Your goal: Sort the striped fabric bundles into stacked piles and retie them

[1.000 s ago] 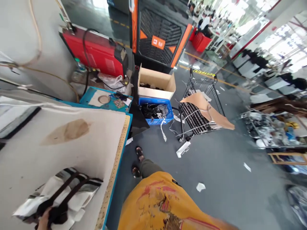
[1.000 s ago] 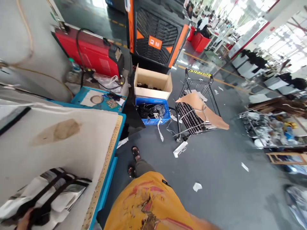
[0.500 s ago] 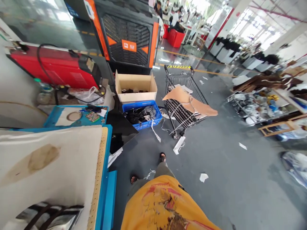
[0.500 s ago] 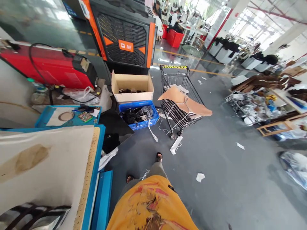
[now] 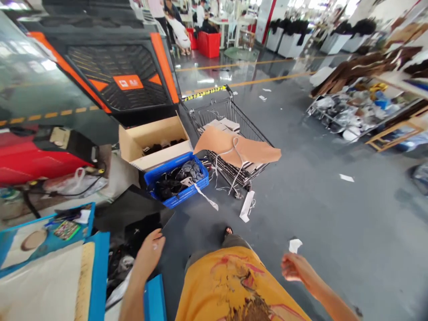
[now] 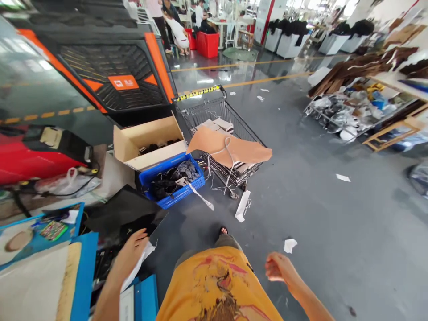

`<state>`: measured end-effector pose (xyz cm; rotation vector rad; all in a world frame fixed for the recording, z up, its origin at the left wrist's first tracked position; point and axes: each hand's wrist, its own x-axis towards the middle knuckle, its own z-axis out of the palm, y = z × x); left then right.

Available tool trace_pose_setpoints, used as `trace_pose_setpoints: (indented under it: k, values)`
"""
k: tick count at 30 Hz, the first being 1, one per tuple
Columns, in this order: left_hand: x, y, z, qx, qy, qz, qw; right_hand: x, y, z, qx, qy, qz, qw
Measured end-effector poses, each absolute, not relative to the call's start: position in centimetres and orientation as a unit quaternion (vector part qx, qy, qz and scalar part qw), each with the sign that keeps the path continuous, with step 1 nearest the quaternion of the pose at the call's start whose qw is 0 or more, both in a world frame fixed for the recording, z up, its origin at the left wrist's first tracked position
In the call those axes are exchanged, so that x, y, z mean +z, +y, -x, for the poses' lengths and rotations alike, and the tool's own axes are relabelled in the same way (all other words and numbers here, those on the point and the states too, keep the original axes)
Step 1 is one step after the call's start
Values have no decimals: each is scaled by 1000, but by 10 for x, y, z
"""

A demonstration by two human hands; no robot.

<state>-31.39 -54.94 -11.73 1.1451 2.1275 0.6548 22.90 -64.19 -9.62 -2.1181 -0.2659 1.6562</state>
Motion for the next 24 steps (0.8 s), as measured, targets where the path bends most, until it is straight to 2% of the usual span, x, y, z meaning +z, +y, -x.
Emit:
trace_pose_setpoints:
  k: [3,6,9,13,17,21,24]
  values:
    - [-123,-496,252,164,722,-521,426,-102,-599,-270,602,-84,746,271]
    - [-120,-455,215,112,681,-552,468,-109,-555,-289,596,-84,734,314]
    - [-120,-410,199,113,680,-541,482,-117,-515,-289,600,-91,723,329]
    - [-130,-319,197,170,684,-522,480,-126,-472,-286,595,-107,720,340]
    - [-137,-186,199,280,694,-490,448,-124,-424,-290,565,-123,735,355]
    - [-148,-45,195,363,709,-437,418,-108,-340,-275,514,-197,754,358]
    - [-162,37,190,364,716,-401,441,-101,-270,-257,483,-283,759,333]
